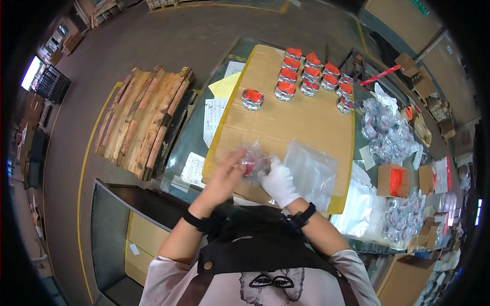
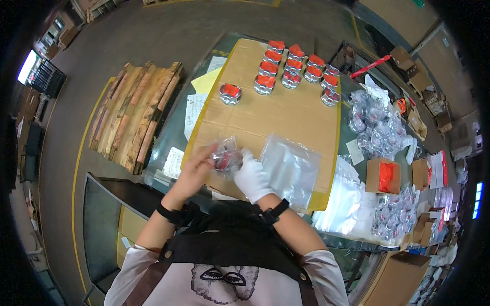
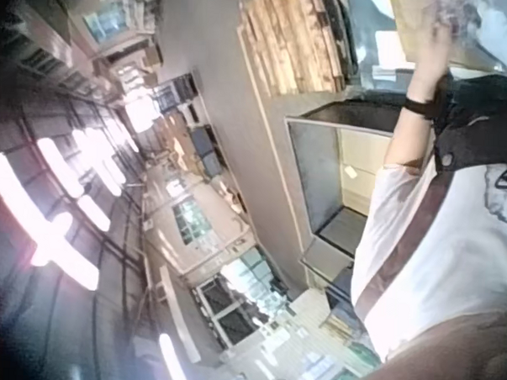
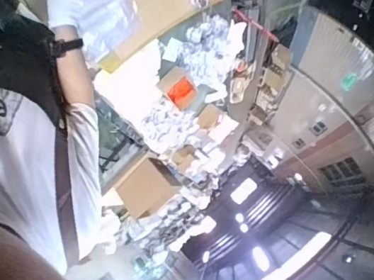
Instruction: The person places small metal containers with red lids into clear plastic bags one by one. The person picks up a container, inserts it into a bag, and sets the bag aside on the table. The process is repeated for multiple containers arranged on a cardboard sheet.
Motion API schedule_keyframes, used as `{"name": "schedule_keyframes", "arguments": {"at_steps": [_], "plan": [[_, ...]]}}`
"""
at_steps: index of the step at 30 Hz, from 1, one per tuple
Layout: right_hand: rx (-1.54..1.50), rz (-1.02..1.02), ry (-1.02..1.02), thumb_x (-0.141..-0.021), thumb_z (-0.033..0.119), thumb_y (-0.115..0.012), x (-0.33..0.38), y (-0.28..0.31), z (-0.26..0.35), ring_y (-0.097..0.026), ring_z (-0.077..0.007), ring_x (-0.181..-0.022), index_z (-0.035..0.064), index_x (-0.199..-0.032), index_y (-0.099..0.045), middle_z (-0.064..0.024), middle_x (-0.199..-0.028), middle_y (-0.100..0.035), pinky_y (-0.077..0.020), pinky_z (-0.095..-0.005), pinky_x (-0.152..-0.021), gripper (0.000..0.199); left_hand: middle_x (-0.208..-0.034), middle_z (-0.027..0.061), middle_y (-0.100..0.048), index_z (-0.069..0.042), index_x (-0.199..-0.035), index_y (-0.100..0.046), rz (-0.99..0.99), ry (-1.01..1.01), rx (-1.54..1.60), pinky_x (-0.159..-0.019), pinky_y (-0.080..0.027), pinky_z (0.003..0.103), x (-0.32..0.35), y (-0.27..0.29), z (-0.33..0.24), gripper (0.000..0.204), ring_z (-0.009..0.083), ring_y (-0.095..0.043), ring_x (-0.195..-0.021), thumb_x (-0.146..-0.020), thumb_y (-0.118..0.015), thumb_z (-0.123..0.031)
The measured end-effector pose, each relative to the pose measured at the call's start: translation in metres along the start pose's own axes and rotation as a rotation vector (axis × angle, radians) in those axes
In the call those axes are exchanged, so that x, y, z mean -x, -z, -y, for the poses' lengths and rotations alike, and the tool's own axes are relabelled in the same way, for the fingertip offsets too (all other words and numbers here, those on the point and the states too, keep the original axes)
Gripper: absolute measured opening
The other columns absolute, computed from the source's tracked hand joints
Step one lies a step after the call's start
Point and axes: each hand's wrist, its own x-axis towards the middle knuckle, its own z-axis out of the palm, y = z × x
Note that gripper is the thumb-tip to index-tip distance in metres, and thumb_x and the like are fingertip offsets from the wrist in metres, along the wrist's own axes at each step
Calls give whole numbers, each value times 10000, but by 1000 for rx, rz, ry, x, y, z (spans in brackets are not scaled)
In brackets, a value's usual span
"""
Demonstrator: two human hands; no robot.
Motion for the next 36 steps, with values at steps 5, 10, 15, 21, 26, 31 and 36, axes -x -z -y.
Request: {"name": "schedule_keyframes", "arguments": {"at_steps": [5,10,15,21,26,31,36], "plan": [[-325,237,116,-823,112,-643,-6,4,6,-652,-308,-913,40,-1034,-632,-149,-1050,-679,-529,-407,-809,223,-1097,128,-534,-65,-1032,-690,52,-107,-839,-821,-392,419,23,-6,21,194,312,-499,-1016,-887,-599,-154],[496,141,794,-846,93,-578,-12,7,10,-649,-271,-906,94,-983,-663,-71,-1040,-688,-536,-411,-773,162,-1098,154,-534,-24,-961,-673,-84,-12,-419,-809,-431,408,29,-7,36,184,336,-527,-993,-863,-638,-175],[672,327,798,-817,161,-587,-45,-7,17,-666,-297,-878,135,-920,-684,-63,-923,-693,-545,-400,-739,144,-1070,202,-536,-72,-1073,-651,-48,-128,-788,-803,-461,442,41,-16,13,310,365,-547,-995,-821,-710,-244],[335,272,1004,-794,140,-595,-67,-24,-13,-673,-323,-801,82,-862,-681,-131,-863,-683,-546,-417,-704,124,-1009,226,-593,-32,-974,-674,14,-119,-699,-817,-482,462,14,-24,41,263,393,-567,-973,-740,-742,-132],[161,75,524,-813,181,-610,1,49,-15,-661,-323,-855,48,-884,-673,-138,-859,-665,-533,-426,-746,163,-1309,178,-489,29,-1336,-462,-143,-160,-156,-1009,-389,380,25,-24,14,473,283,-489,-1195,-928,-615,-154],[-156,-192,36,-886,238,-572,116,209,-133,-656,-333,-923,91,-1076,-656,-158,-912,-676,-514,-427,-831,255,-1139,118,-580,31,-1230,-552,-51,-27,-104,-811,-461,326,14,-83,-25,320,195,-564,-988,-963,-569,-146],[355,-939,-565,-846,203,-626,190,368,-335,-647,-369,-914,78,-1039,-672,-203,-973,-651,-525,-450,-794,235,-973,134,-605,41,-1000,-625,342,-106,-394,-633,-475,327,3,-207,-26,240,202,-587,-769,-886,-674,-164]]}}
